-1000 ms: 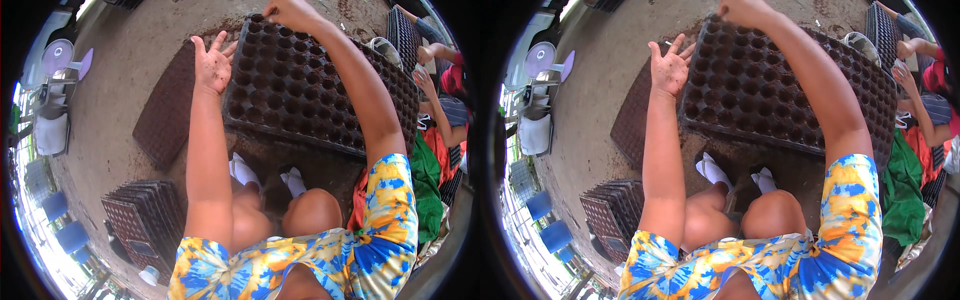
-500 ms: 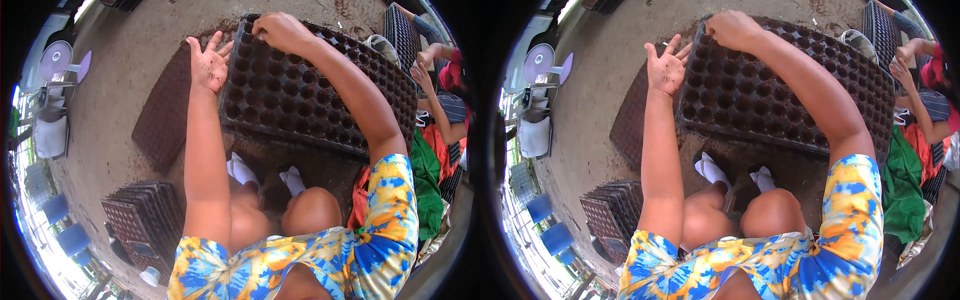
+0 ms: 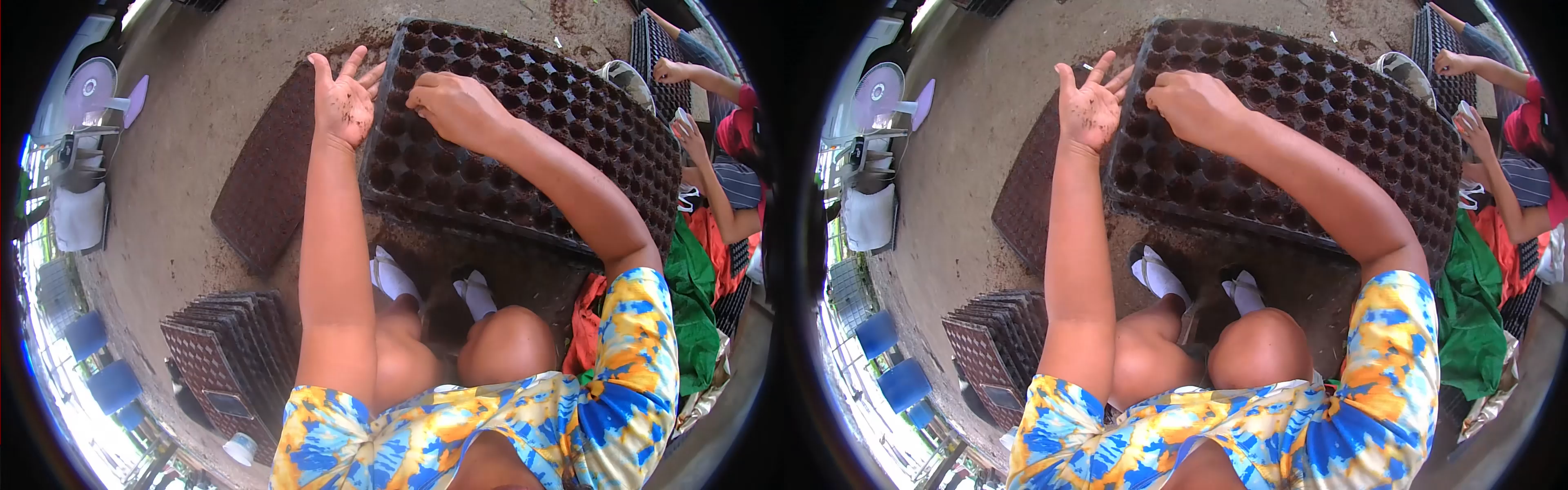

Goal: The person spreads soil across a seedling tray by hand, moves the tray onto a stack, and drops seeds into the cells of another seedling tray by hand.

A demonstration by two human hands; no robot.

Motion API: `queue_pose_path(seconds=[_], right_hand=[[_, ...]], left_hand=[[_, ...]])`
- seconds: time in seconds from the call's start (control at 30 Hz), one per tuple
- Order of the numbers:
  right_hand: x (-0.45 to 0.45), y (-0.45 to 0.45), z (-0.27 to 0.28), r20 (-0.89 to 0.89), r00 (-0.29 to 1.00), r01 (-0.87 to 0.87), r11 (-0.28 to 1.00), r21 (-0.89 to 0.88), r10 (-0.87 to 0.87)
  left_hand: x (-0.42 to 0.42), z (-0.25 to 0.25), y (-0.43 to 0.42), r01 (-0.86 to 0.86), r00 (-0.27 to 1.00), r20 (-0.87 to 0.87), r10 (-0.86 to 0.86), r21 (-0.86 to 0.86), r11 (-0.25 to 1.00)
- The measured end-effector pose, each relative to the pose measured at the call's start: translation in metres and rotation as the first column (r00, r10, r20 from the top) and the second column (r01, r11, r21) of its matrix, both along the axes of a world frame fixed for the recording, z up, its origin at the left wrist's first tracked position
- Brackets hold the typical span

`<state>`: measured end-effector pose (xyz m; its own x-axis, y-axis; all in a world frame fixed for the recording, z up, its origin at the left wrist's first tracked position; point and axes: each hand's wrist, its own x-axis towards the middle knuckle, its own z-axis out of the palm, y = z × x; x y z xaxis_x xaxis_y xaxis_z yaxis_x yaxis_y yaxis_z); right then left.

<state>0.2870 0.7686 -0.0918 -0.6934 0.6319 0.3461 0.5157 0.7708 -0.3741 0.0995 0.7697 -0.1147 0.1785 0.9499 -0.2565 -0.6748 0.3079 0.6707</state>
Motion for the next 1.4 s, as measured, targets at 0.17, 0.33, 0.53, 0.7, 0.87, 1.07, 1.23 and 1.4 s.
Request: queue_pose_path(seconds=[0.17,0.33,0.53,0.7,0.87,1.07,1.23,1.4], right_hand=[[0.0,-0.008,0.029,-0.024,1.0,0.001,0.996,-0.093,-0.004],[-0.003,-0.025,0.006,-0.013,0.997,-0.073,0.995,-0.07,0.072],[-0.005,-0.056,0.016,0.005,0.993,-0.116,0.99,-0.084,0.117],[0.002,-0.065,0.024,-0.025,0.995,-0.102,0.988,-0.112,0.1],[0.082,-0.121,0.078,-0.21,0.958,0.127,0.946,-0.3,-0.195],[0.219,-0.232,0.099,0.261,0.904,0.401,0.461,-0.792,-0.338],[0.296,-0.308,-0.071,0.645,0.764,0.61,0.322,-0.724,0.001],[0.327,-0.364,-0.257,0.627,0.779,0.571,0.422,-0.704,-0.008]], left_hand=[[0.003,0.007,-0.002,-0.023,1.0,-0.011,0.023,-0.007,1.0],[0.001,0.0,0.0,-0.023,1.0,-0.013,0.023,0.014,1.0],[-0.001,-0.004,0.001,-0.01,0.999,-0.031,0.011,0.012,1.0],[0.001,0.007,-0.002,-0.022,0.999,-0.035,0.022,-0.01,1.0],[0.005,0.018,-0.003,-0.05,0.851,-0.524,0.04,-0.005,0.999],[0.041,0.034,-0.007,0.031,0.55,-0.822,0.146,0.195,0.98],[0.093,0.037,-0.017,0.393,0.009,-0.959,0.282,0.263,0.881],[0.152,0.055,-0.061,0.631,-0.135,-0.95,0.281,0.136,0.764]])
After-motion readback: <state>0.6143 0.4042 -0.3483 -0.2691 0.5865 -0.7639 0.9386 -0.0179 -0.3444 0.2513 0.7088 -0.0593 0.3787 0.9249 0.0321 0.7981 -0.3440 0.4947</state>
